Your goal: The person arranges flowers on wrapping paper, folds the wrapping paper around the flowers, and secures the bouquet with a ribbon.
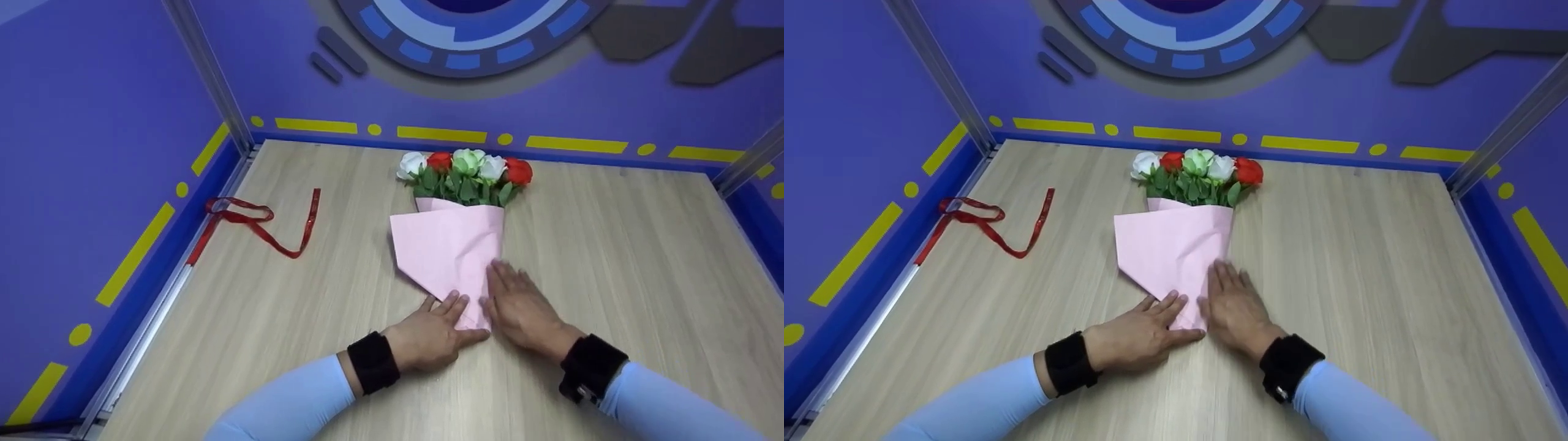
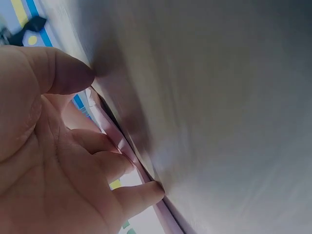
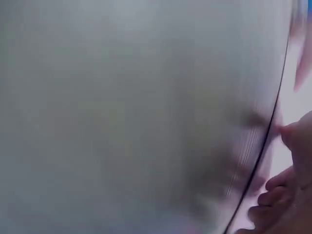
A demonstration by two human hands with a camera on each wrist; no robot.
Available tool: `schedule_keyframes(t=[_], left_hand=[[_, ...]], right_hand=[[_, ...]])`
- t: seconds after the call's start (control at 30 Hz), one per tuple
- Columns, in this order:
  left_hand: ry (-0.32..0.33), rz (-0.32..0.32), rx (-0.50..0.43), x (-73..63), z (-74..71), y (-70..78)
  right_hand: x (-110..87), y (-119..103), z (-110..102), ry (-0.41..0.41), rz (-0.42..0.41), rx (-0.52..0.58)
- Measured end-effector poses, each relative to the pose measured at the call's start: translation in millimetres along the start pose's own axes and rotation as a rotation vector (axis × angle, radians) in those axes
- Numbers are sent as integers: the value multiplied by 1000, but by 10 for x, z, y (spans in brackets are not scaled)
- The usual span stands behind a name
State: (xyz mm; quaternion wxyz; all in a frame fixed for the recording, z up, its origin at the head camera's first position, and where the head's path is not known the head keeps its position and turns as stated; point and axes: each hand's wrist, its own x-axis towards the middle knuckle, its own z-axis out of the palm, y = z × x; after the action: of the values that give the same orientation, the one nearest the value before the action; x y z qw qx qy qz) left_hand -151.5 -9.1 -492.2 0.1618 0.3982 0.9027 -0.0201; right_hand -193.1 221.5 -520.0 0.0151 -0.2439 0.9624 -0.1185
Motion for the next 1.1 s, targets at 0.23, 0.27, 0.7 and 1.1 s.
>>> schedule_keyframes(t=[0.23, 0.27, 0.7, 1.1], left_hand=[[-2, 0, 24, -17, -3, -32], [0, 0, 21, -17, 0, -37], [-27, 8, -18, 0, -10, -32], [-45, 1, -22, -8, -45, -11]], right_hand=[[-134, -235, 84, -83, 36, 47], [-106, -220, 84, -94, 47, 53], [393, 127, 24, -114, 169, 86], [685, 360, -36, -136, 174, 125]])
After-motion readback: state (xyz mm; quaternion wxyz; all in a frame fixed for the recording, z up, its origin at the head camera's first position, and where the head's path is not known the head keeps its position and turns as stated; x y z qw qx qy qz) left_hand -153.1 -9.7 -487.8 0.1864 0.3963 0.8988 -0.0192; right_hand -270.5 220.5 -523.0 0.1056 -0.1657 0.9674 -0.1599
